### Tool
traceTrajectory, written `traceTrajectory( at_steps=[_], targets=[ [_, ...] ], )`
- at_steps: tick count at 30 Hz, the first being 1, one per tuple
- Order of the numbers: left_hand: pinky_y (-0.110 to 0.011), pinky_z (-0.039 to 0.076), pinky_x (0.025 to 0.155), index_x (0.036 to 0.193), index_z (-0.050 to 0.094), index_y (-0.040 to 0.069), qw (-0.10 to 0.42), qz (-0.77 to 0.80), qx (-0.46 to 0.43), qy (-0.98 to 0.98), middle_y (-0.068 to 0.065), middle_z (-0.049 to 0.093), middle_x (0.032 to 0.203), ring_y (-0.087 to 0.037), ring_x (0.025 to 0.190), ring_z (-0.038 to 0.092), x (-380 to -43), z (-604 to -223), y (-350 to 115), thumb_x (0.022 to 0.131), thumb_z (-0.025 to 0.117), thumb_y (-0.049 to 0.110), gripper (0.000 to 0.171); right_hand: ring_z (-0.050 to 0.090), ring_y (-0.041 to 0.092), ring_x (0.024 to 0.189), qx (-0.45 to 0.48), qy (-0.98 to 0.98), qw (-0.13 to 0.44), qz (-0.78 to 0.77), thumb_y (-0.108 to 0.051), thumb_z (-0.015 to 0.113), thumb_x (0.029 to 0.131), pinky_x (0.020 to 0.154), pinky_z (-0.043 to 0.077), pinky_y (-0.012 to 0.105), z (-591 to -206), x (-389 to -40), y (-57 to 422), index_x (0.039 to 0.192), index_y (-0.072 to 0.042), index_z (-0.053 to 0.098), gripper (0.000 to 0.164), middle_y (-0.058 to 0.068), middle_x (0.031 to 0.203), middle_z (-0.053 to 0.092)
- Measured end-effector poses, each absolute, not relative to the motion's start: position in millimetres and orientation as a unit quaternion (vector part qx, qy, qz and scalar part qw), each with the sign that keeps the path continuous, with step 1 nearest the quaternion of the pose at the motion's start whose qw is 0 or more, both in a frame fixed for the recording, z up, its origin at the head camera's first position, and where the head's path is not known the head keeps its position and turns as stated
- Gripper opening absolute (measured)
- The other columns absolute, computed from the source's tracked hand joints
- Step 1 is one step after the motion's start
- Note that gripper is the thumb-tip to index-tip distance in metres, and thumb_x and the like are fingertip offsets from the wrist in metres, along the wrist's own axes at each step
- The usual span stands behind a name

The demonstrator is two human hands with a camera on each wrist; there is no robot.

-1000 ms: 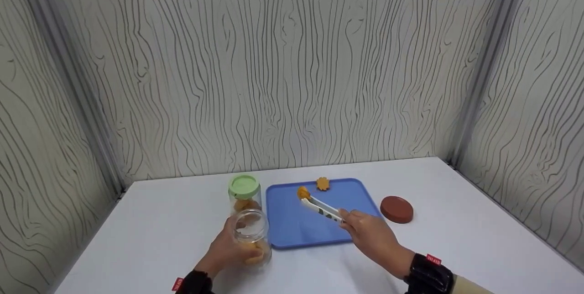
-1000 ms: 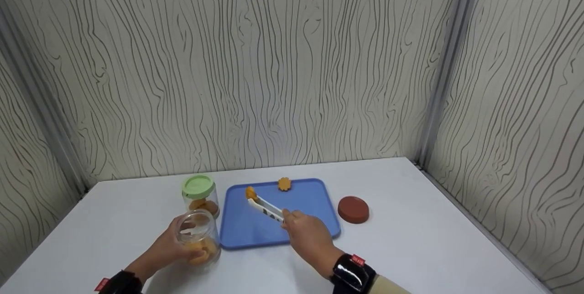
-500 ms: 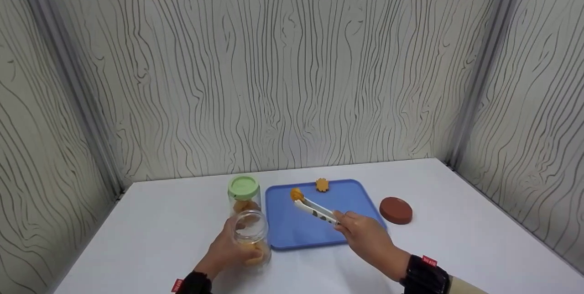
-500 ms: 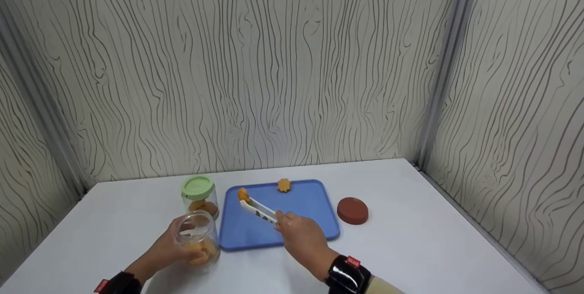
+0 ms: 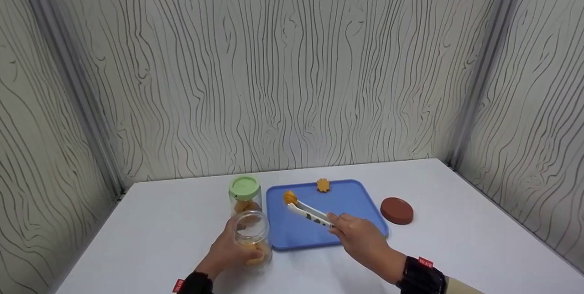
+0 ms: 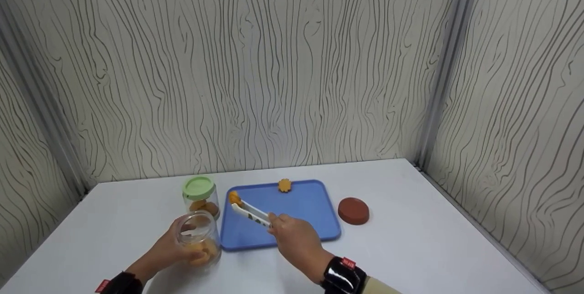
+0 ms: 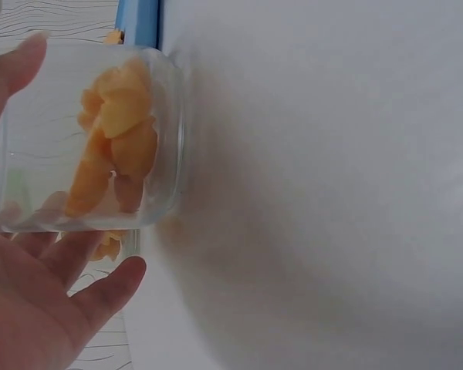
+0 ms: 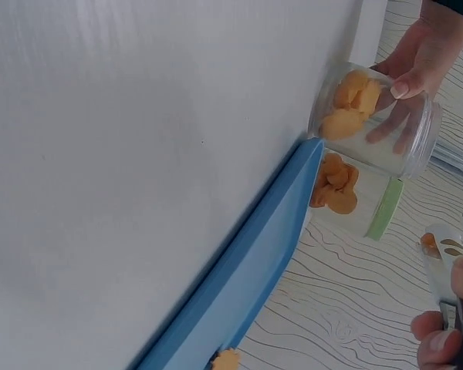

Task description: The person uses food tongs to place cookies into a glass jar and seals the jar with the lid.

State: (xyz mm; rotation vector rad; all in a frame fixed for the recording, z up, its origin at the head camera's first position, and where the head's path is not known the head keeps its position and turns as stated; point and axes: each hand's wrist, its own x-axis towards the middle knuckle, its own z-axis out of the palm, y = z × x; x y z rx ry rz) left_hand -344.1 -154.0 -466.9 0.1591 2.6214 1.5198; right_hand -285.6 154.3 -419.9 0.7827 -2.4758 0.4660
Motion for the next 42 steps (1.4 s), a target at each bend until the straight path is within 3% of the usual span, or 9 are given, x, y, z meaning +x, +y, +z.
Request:
traceTrajectory(
  at_steps=[7, 16, 24, 33, 42],
  targets=[
    [-0.063, 0.035, 0.102, 0.146, 0.025, 0.000, 0.057, 0.501, 0.050, 0.862, -0.025, 0.044, 0.138, -0.044, 0.125, 0.043, -346, -467, -155, 0.061, 0.093, 0.035, 0.114, 0.043, 0.004, 0.059, 0.298, -0.905, 0.244, 0.181, -0.009, 0.066, 0.091, 0.049, 0.040, 0.017, -417, -283, 148, 0.120, 0.002, 0.066, 0.031, 0.002, 0.077, 0.060],
    [-0.060, 0.038, 0.100, 0.143, 0.028, -0.002, 0.052, 0.507, 0.063, 0.858, -0.022, 0.048, 0.135, -0.041, 0.123, 0.046, -346, -469, -154, 0.061, 0.093, 0.030, 0.110, 0.045, 0.004, 0.057, 0.348, -0.865, 0.324, 0.159, -0.007, 0.071, 0.085, 0.048, 0.037, 0.014, -421, -284, 138, 0.113, 0.004, 0.068, 0.030, 0.005, 0.077, 0.061],
    [-0.060, 0.038, 0.101, 0.143, 0.027, -0.003, 0.056, 0.523, 0.074, 0.847, -0.022, 0.048, 0.135, -0.040, 0.122, 0.046, -346, -470, -156, 0.062, 0.092, 0.026, 0.108, 0.050, 0.004, 0.060, 0.358, -0.866, 0.306, 0.170, -0.008, 0.069, 0.088, 0.050, 0.040, 0.013, -420, -282, 131, 0.115, 0.005, 0.068, 0.030, 0.006, 0.081, 0.065],
    [-0.059, 0.037, 0.101, 0.142, 0.028, -0.003, 0.045, 0.528, 0.087, 0.844, -0.022, 0.049, 0.134, -0.039, 0.121, 0.047, -344, -470, -157, 0.062, 0.091, 0.022, 0.105, 0.043, 0.001, 0.060, 0.367, -0.863, 0.295, 0.184, -0.008, 0.068, 0.089, 0.051, 0.037, 0.010, -419, -281, 123, 0.116, 0.005, 0.068, 0.030, 0.003, 0.078, 0.062],
    [-0.061, 0.037, 0.101, 0.141, 0.029, -0.003, 0.038, 0.503, 0.085, 0.859, -0.022, 0.048, 0.133, -0.040, 0.122, 0.046, -344, -468, -156, 0.062, 0.092, 0.025, 0.104, 0.048, 0.001, 0.060, 0.393, -0.844, 0.321, 0.173, -0.008, 0.070, 0.087, 0.050, 0.038, 0.011, -423, -282, 116, 0.113, 0.005, 0.068, 0.029, 0.005, 0.079, 0.064]
  ],
)
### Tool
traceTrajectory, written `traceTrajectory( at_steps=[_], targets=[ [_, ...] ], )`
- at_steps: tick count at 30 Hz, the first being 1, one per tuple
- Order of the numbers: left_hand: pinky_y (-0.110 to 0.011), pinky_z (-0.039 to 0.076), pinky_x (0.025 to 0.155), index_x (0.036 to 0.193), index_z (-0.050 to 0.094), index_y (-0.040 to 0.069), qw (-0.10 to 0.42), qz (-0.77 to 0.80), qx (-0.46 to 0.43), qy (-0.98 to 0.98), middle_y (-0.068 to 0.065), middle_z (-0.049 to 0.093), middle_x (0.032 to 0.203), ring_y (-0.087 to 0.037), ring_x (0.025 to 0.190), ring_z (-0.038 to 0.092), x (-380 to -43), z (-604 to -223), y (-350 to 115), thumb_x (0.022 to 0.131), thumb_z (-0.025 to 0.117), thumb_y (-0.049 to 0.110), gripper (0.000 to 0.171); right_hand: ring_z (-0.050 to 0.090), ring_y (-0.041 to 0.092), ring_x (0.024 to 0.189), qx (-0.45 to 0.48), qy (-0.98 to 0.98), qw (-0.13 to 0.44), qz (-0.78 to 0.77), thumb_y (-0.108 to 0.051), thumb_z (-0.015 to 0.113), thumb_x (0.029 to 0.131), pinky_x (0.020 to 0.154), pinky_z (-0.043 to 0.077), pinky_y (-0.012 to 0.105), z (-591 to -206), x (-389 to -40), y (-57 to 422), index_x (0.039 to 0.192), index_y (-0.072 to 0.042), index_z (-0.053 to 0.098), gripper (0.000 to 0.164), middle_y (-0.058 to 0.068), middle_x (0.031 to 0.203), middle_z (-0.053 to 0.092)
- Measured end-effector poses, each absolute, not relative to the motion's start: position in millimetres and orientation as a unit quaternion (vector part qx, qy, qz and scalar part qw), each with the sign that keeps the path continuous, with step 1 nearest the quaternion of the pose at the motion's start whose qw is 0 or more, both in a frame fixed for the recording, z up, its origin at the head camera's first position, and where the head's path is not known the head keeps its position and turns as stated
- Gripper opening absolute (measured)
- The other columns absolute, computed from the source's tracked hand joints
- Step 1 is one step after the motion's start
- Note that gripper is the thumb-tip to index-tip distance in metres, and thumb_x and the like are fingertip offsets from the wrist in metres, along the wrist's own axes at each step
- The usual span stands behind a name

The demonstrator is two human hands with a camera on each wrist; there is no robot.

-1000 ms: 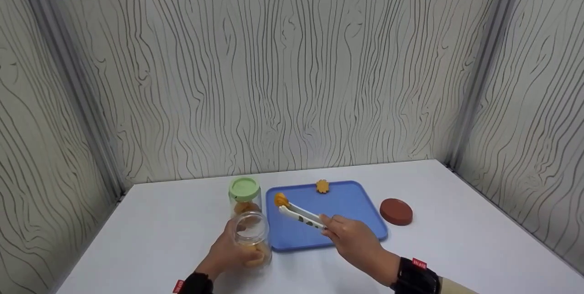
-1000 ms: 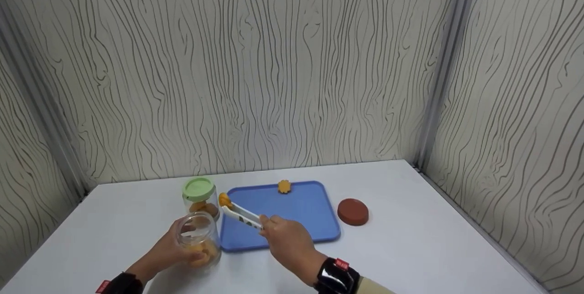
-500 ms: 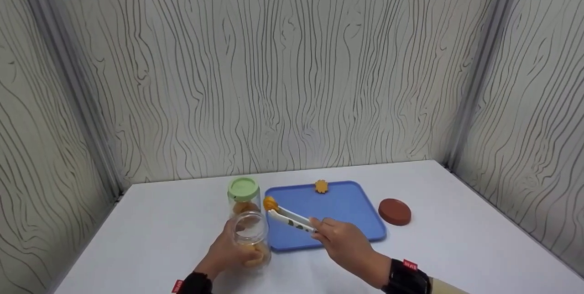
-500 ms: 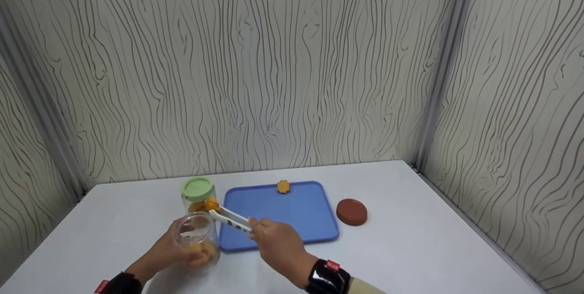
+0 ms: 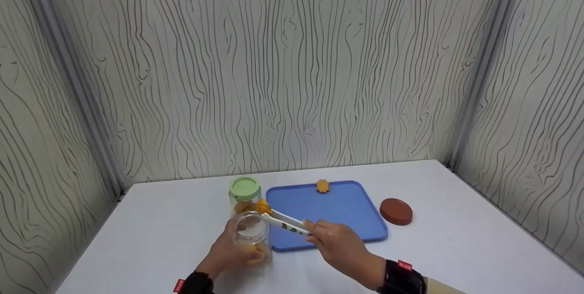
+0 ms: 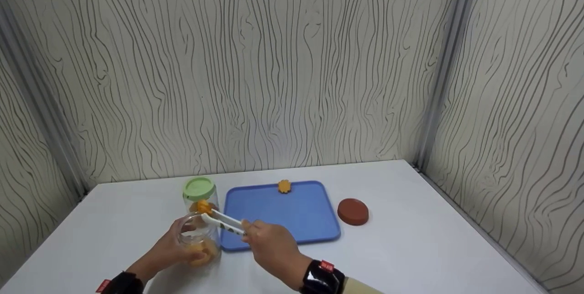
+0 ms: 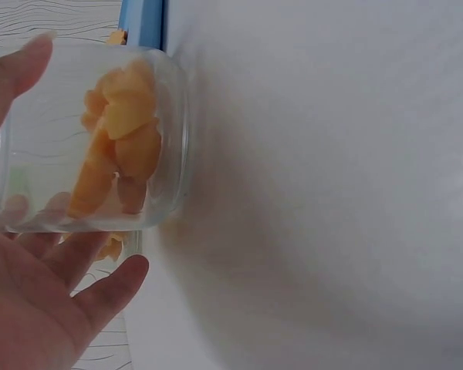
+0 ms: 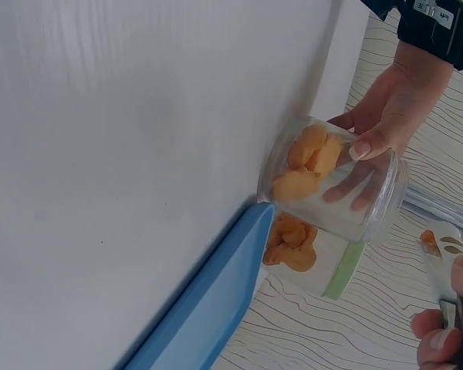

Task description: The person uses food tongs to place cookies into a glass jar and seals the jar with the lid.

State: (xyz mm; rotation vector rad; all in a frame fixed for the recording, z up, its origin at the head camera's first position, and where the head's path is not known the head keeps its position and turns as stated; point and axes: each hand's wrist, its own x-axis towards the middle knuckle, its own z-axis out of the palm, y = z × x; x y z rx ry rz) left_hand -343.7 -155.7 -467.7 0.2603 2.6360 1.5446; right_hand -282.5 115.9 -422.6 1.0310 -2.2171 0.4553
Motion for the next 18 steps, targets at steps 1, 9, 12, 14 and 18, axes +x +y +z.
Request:
traceTrajectory(
  at_steps=[1, 9, 12, 14, 18],
  targets=[
    [-0.061, 0.036, 0.101, 0.141, 0.029, -0.003, 0.037, 0.499, 0.085, 0.861, -0.023, 0.048, 0.133, -0.040, 0.121, 0.046, -344, -467, -156, 0.063, 0.092, 0.025, 0.104, 0.048, 0.002, 0.060, 0.395, -0.843, 0.323, 0.172, -0.008, 0.070, 0.087, 0.050, 0.038, 0.011, -423, -283, 115, 0.113, 0.005, 0.068, 0.029, 0.005, 0.079, 0.064],
    [-0.062, 0.034, 0.102, 0.142, 0.028, -0.001, 0.052, 0.499, 0.063, 0.863, -0.024, 0.046, 0.137, -0.043, 0.125, 0.043, -344, -465, -154, 0.063, 0.092, 0.026, 0.106, 0.049, 0.002, 0.059, 0.395, -0.844, 0.322, 0.171, -0.008, 0.069, 0.088, 0.050, 0.039, 0.012, -425, -284, 110, 0.113, 0.005, 0.068, 0.029, 0.005, 0.080, 0.064],
    [-0.062, 0.034, 0.102, 0.143, 0.027, -0.001, 0.053, 0.499, 0.058, 0.863, -0.025, 0.045, 0.138, -0.044, 0.125, 0.043, -344, -464, -153, 0.062, 0.092, 0.026, 0.107, 0.049, 0.003, 0.059, 0.397, -0.844, 0.318, 0.170, -0.008, 0.069, 0.088, 0.051, 0.039, 0.012, -424, -283, 108, 0.114, 0.005, 0.068, 0.029, 0.005, 0.080, 0.064],
    [-0.062, 0.035, 0.102, 0.142, 0.028, -0.001, 0.050, 0.498, 0.060, 0.864, -0.025, 0.046, 0.137, -0.044, 0.125, 0.043, -344, -465, -154, 0.062, 0.092, 0.025, 0.106, 0.049, 0.003, 0.059, 0.398, -0.845, 0.314, 0.171, -0.009, 0.069, 0.088, 0.051, 0.039, 0.011, -424, -282, 106, 0.114, 0.004, 0.068, 0.029, 0.005, 0.080, 0.064],
    [-0.062, 0.035, 0.102, 0.142, 0.029, -0.002, 0.047, 0.500, 0.065, 0.863, -0.025, 0.047, 0.136, -0.043, 0.124, 0.044, -344, -465, -155, 0.063, 0.092, 0.024, 0.105, 0.051, 0.003, 0.060, 0.399, -0.845, 0.310, 0.173, -0.010, 0.068, 0.090, 0.051, 0.040, 0.012, -424, -282, 102, 0.115, 0.004, 0.068, 0.029, 0.005, 0.081, 0.065]
  ],
)
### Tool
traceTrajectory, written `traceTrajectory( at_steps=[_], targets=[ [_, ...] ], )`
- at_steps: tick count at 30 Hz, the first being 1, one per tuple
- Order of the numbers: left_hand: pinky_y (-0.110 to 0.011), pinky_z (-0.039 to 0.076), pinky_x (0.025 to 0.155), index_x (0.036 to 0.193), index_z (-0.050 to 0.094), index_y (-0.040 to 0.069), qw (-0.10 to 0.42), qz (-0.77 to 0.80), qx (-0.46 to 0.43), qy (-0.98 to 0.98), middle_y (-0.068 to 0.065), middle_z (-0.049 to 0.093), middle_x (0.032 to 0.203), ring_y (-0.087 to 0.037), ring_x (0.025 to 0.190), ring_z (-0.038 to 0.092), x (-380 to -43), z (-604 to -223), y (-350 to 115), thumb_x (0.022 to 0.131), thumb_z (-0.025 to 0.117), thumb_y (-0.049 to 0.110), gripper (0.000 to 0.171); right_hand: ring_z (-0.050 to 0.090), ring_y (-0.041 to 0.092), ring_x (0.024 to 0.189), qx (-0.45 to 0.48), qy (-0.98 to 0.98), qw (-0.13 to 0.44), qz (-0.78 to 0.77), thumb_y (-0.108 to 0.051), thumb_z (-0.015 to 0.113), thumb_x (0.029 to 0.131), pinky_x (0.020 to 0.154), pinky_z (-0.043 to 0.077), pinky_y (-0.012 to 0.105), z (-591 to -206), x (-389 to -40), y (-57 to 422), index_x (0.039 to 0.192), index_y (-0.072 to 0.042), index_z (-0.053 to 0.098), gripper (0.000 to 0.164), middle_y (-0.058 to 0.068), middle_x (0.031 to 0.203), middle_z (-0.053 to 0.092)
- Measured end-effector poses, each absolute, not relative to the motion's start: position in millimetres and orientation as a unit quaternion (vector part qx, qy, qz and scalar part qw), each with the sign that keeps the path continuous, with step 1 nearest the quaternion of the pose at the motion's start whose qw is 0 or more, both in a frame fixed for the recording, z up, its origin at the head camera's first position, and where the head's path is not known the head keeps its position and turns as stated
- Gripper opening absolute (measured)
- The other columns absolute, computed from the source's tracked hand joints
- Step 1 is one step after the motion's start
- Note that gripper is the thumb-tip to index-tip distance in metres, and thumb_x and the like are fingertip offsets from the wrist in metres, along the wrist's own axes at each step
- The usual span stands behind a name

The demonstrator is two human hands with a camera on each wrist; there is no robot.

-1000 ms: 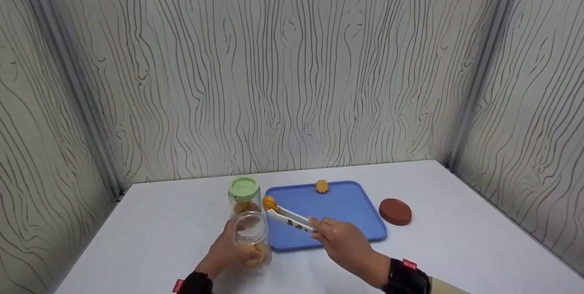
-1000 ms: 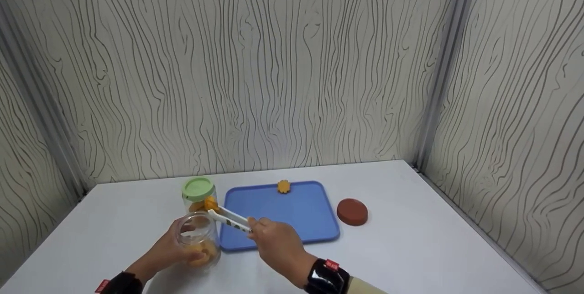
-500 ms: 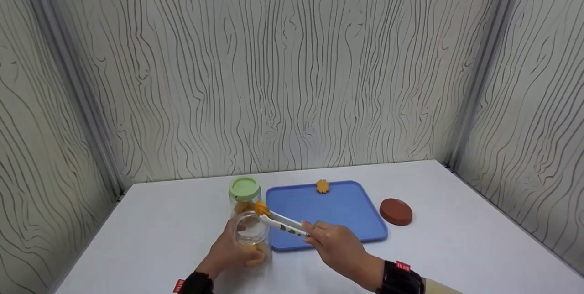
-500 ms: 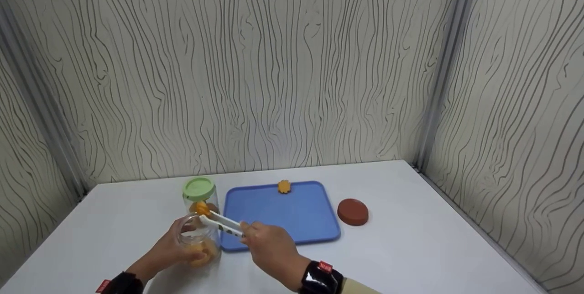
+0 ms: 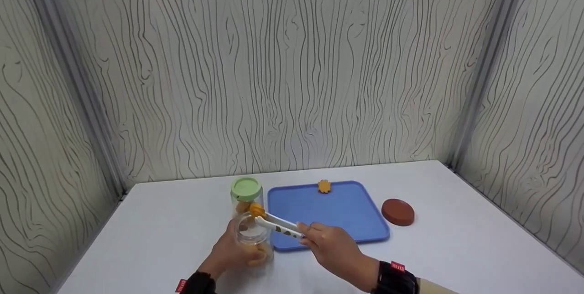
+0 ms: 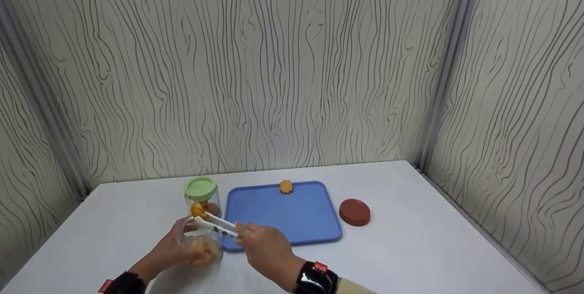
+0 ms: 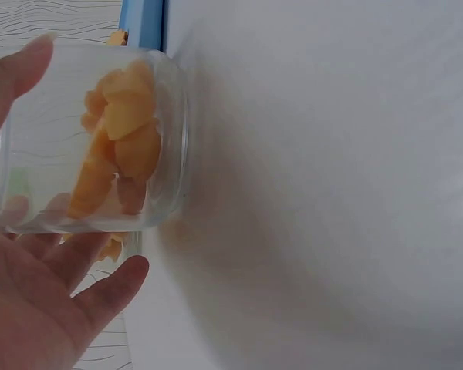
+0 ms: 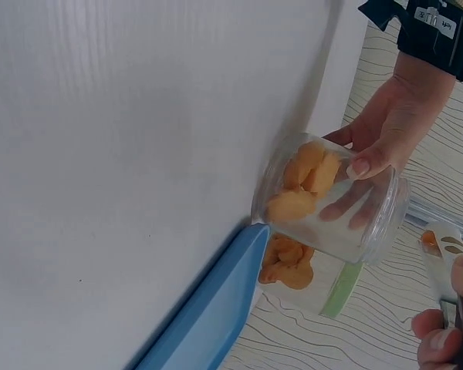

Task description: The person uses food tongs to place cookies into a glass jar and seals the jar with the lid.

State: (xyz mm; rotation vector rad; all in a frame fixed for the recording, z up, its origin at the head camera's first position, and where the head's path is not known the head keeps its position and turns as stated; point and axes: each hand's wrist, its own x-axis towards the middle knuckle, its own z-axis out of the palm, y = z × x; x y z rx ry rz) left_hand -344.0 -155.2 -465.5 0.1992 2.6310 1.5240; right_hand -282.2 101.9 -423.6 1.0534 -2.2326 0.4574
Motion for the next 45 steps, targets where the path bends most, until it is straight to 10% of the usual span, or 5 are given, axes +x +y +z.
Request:
traceTrajectory(
  at_steps=[45],
  targets=[
    [-0.062, 0.033, 0.103, 0.145, 0.027, 0.000, 0.050, 0.519, 0.062, 0.851, -0.023, 0.045, 0.139, -0.043, 0.127, 0.042, -345, -469, -157, 0.057, 0.095, 0.032, 0.116, 0.042, 0.002, 0.059, 0.358, -0.864, 0.307, 0.174, -0.010, 0.070, 0.088, 0.050, 0.038, 0.014, -435, -282, 127, 0.116, 0.006, 0.066, 0.032, 0.004, 0.080, 0.061]
  ],
)
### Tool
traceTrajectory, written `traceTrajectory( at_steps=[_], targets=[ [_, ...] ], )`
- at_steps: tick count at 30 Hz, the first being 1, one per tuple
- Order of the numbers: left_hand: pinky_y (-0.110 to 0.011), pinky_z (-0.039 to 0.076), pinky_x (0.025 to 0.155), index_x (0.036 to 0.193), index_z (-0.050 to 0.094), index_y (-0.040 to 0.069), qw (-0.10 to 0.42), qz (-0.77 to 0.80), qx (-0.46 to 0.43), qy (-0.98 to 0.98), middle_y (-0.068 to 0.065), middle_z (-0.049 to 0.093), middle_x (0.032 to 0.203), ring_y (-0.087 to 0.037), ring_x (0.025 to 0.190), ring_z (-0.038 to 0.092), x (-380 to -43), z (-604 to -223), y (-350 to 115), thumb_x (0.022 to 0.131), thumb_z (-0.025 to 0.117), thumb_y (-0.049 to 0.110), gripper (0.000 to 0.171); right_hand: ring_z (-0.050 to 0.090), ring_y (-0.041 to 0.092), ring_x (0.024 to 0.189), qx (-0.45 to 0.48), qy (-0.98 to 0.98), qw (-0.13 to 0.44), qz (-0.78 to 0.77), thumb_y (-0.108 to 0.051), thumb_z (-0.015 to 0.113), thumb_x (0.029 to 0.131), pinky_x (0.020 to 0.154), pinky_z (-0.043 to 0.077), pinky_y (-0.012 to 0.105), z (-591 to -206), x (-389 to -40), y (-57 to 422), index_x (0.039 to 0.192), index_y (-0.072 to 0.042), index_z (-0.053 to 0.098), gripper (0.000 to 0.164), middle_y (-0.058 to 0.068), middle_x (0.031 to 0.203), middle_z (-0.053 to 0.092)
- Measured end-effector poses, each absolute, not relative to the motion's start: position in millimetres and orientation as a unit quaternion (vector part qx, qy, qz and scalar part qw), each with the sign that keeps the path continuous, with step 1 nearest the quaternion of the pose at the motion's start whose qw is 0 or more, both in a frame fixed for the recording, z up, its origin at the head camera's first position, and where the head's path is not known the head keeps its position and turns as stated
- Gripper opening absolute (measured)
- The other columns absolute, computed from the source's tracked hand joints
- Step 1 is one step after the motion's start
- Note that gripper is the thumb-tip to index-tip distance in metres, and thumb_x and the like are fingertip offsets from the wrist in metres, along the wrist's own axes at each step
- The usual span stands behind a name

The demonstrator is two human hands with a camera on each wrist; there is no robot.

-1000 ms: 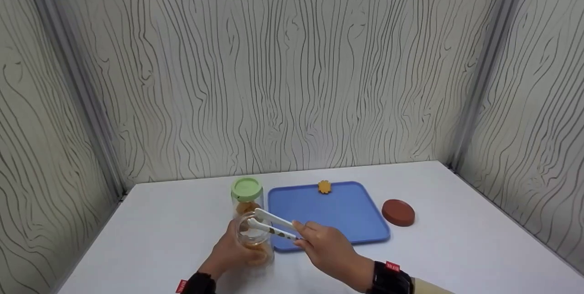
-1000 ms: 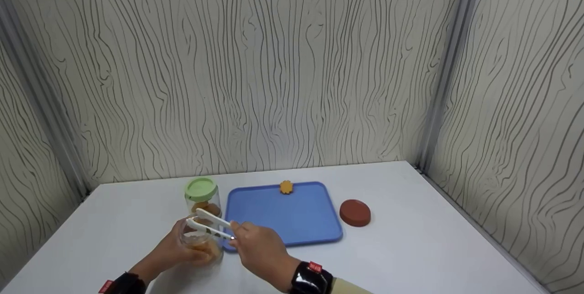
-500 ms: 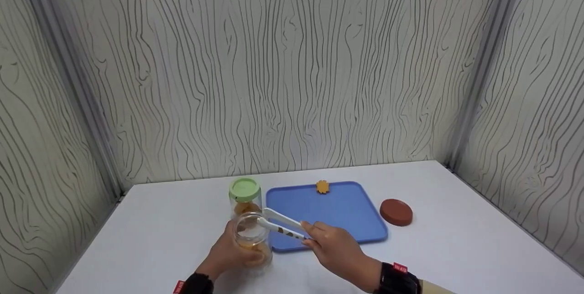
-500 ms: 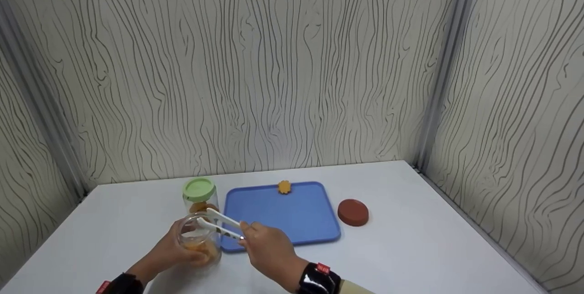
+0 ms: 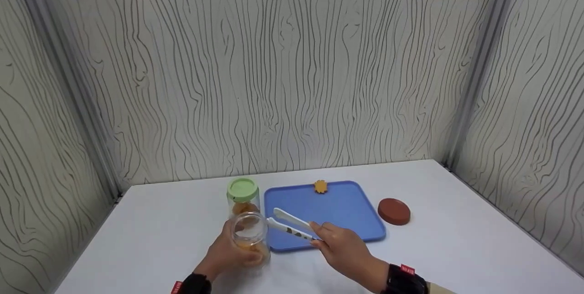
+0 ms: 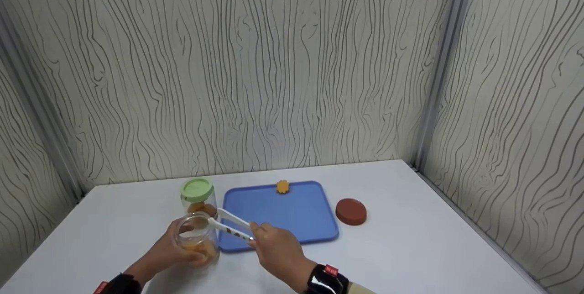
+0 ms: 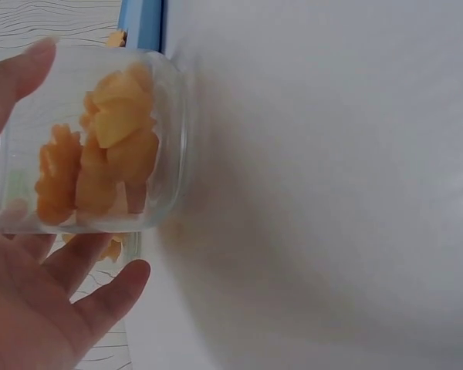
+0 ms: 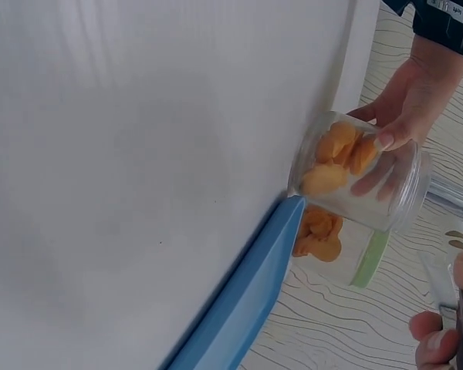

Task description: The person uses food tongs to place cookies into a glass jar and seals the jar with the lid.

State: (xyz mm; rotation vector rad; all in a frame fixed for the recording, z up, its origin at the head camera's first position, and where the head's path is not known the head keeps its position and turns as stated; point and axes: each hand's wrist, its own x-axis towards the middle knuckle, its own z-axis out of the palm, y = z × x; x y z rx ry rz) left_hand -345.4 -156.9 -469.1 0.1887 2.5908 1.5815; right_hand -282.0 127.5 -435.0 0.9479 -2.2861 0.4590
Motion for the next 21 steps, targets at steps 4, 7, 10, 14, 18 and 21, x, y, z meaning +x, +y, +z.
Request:
traceTrajectory(
  at_steps=[4, 7, 10, 14, 18, 21],
  targets=[
    [-0.063, 0.032, 0.103, 0.148, 0.024, 0.001, 0.049, 0.517, 0.056, 0.853, -0.025, 0.043, 0.141, -0.045, 0.129, 0.040, -346, -469, -157, 0.056, 0.095, 0.032, 0.120, 0.043, 0.002, 0.059, 0.342, -0.879, 0.278, 0.183, -0.011, 0.068, 0.090, 0.051, 0.040, 0.015, -435, -281, 132, 0.118, 0.006, 0.065, 0.033, 0.005, 0.081, 0.061],
    [-0.062, 0.032, 0.103, 0.147, 0.026, 0.001, 0.047, 0.513, 0.057, 0.855, -0.025, 0.044, 0.141, -0.045, 0.129, 0.040, -346, -469, -157, 0.056, 0.095, 0.032, 0.119, 0.043, 0.003, 0.060, 0.331, -0.887, 0.259, 0.191, -0.011, 0.067, 0.091, 0.052, 0.041, 0.016, -435, -280, 135, 0.120, 0.006, 0.064, 0.034, 0.004, 0.081, 0.061],
    [-0.062, 0.032, 0.104, 0.147, 0.027, 0.000, 0.044, 0.512, 0.062, 0.855, -0.024, 0.045, 0.140, -0.045, 0.129, 0.040, -346, -469, -157, 0.056, 0.095, 0.032, 0.117, 0.044, 0.003, 0.060, 0.326, -0.890, 0.254, 0.193, -0.012, 0.066, 0.092, 0.053, 0.042, 0.016, -434, -280, 137, 0.120, 0.007, 0.064, 0.034, 0.005, 0.082, 0.062],
    [-0.062, 0.032, 0.104, 0.146, 0.027, 0.000, 0.040, 0.512, 0.072, 0.855, -0.025, 0.045, 0.140, -0.045, 0.129, 0.040, -346, -468, -158, 0.057, 0.095, 0.030, 0.117, 0.043, 0.003, 0.061, 0.317, -0.894, 0.248, 0.196, -0.013, 0.065, 0.093, 0.052, 0.041, 0.017, -435, -281, 140, 0.120, 0.007, 0.064, 0.034, 0.005, 0.082, 0.062],
    [-0.062, 0.032, 0.104, 0.146, 0.027, 0.000, 0.043, 0.514, 0.072, 0.854, -0.024, 0.046, 0.139, -0.045, 0.129, 0.040, -345, -468, -158, 0.057, 0.095, 0.030, 0.116, 0.043, 0.004, 0.062, 0.306, -0.897, 0.247, 0.201, -0.013, 0.066, 0.092, 0.053, 0.042, 0.019, -436, -282, 143, 0.120, 0.007, 0.064, 0.035, 0.004, 0.080, 0.060],
    [-0.062, 0.032, 0.104, 0.146, 0.027, 0.000, 0.045, 0.518, 0.071, 0.851, -0.023, 0.046, 0.139, -0.044, 0.129, 0.041, -345, -469, -158, 0.057, 0.095, 0.030, 0.115, 0.044, 0.005, 0.062, 0.300, -0.899, 0.248, 0.201, -0.014, 0.066, 0.092, 0.054, 0.043, 0.020, -437, -282, 146, 0.120, 0.008, 0.064, 0.036, 0.003, 0.080, 0.060]
  ],
)
